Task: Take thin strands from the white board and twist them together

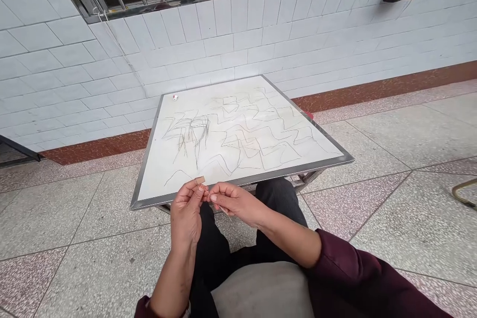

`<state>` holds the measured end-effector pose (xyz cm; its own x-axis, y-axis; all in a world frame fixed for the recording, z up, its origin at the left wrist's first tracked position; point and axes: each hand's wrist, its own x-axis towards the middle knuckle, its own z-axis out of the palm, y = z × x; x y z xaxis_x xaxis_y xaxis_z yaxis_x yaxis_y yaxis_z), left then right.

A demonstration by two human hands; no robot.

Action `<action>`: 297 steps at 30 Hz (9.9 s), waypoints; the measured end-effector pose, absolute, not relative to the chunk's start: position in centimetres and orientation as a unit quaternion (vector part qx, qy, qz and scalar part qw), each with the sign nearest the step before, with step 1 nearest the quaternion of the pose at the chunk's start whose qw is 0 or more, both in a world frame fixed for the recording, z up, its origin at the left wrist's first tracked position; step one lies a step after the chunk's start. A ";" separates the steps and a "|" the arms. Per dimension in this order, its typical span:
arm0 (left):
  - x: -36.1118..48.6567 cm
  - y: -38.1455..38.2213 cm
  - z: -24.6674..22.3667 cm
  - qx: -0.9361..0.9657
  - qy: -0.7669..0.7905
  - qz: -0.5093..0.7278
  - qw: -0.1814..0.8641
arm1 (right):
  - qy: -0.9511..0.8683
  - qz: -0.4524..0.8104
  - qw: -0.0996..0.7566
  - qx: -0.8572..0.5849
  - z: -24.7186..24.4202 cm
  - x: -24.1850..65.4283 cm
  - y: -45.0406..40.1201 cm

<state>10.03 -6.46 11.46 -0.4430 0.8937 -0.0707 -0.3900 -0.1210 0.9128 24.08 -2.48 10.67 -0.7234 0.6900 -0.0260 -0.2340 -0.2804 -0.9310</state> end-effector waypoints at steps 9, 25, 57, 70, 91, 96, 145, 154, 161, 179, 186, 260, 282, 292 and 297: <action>10.2 -6.7 11.4 0.220 0.452 0.720 0.479 | -0.584 0.696 0.332 -0.254 10.9 24.1 -2.8; 10.0 -7.5 11.6 0.256 0.480 0.695 0.471 | -0.659 0.584 0.394 -0.262 9.4 23.3 -3.2; 9.9 -8.3 10.9 0.327 0.528 0.661 0.420 | -0.764 0.386 0.445 -0.262 9.2 23.8 -3.9; 9.7 -8.4 10.7 0.349 0.561 0.629 0.409 | -0.830 0.291 0.416 -0.231 8.6 23.9 -3.6; 9.5 -7.7 9.8 0.467 0.600 0.520 0.389 | -0.973 -0.027 0.230 -0.008 10.6 26.4 0.1; 9.5 -7.4 9.1 0.430 0.608 0.527 0.410 | -0.969 -0.026 0.237 -0.069 10.5 26.8 0.1; 10.7 -8.7 10.3 0.361 0.566 0.592 0.446 | -0.418 0.735 0.457 -0.277 8.5 25.8 -1.3; 10.9 -9.2 10.5 0.410 0.562 0.564 0.446 | -0.454 0.690 0.488 -0.282 8.6 25.8 -1.7; 11.2 -9.3 10.7 0.405 0.571 0.549 0.456 | -0.473 0.676 0.479 -0.299 8.5 25.7 -1.7; 10.9 -8.7 9.6 0.406 0.584 0.513 0.481 | -0.390 0.767 0.428 -0.277 8.0 26.5 -1.4; 11.0 -8.8 9.8 0.419 0.574 0.492 0.503 | -0.422 0.755 0.418 -0.277 7.3 27.0 -0.9; 9.9 -9.2 8.4 0.426 0.581 0.556 0.415 | -0.836 0.072 0.347 -0.419 9.8 24.6 -2.6; 8.8 -9.3 10.0 0.276 0.556 0.693 0.368 | -0.833 0.067 0.327 -0.440 10.5 25.1 -2.7; 8.9 -10.6 12.0 0.543 0.644 0.494 0.213 | -0.861 0.077 0.329 -0.379 10.2 25.0 -2.8; 8.3 -10.4 11.1 0.544 0.664 0.460 0.229 | -0.875 0.063 0.333 -0.345 9.8 25.2 -2.7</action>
<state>8.31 -10.40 11.08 -0.3042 0.9320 0.1971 0.5111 -0.0149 0.8594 25.18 -2.65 9.79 -0.5398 0.6458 0.5400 0.5619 0.7541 -0.3401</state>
